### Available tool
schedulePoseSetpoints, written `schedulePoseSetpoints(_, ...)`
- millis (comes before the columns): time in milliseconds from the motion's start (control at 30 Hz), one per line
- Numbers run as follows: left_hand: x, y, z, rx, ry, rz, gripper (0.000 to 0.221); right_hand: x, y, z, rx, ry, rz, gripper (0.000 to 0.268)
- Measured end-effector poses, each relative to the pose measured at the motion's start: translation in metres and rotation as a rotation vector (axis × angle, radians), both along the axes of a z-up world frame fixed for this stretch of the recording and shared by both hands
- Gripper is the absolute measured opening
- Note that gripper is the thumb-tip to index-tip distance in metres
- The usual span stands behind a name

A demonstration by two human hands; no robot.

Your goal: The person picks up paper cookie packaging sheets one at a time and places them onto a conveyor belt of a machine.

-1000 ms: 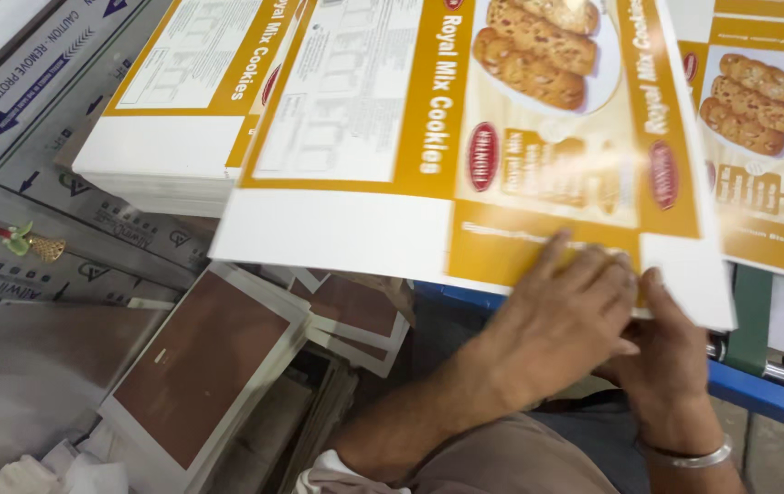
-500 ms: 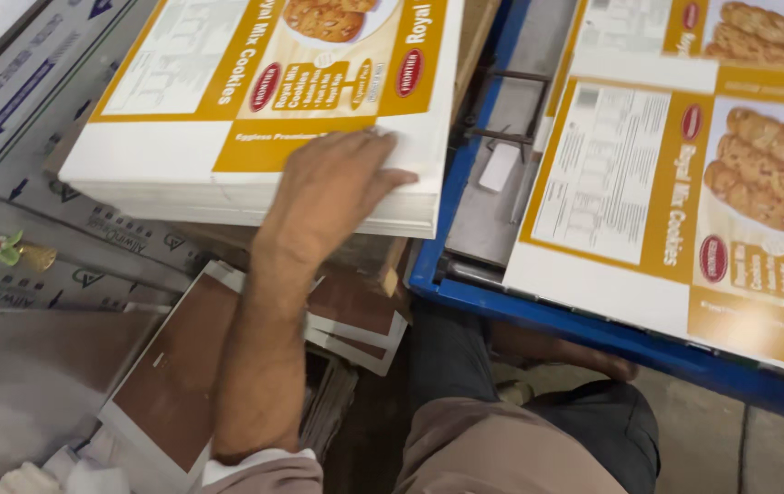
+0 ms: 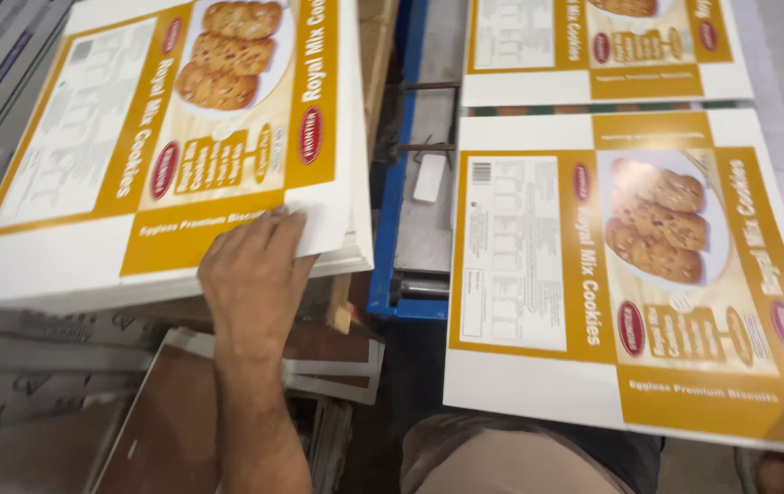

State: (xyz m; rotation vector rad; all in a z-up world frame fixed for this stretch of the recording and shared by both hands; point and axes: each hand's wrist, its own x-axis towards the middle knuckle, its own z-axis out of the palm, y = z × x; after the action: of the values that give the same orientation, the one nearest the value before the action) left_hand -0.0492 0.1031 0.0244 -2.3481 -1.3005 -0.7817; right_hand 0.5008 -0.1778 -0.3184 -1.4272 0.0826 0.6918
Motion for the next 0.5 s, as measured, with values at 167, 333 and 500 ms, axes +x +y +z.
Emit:
schedulePoseSetpoints(167, 0.007, -0.005, 0.005, -0.055, 0.057, 0.060, 0.047, -0.004, 0.028, 0.030, 0.024, -0.141, -0.051, 0.035)
schedulePoseSetpoints(333, 0.008, -0.005, -0.001, -0.001, 0.078, 0.078, 0.045, 0.011, 0.090, 0.047, 0.306, -0.238, 0.037, 0.042)
schedulePoseSetpoints(500, 0.003, -0.004, -0.001, -0.062, 0.093, 0.095, 0.047, 0.001, 0.136, 0.045, 0.285, -0.096, 0.073, 0.028)
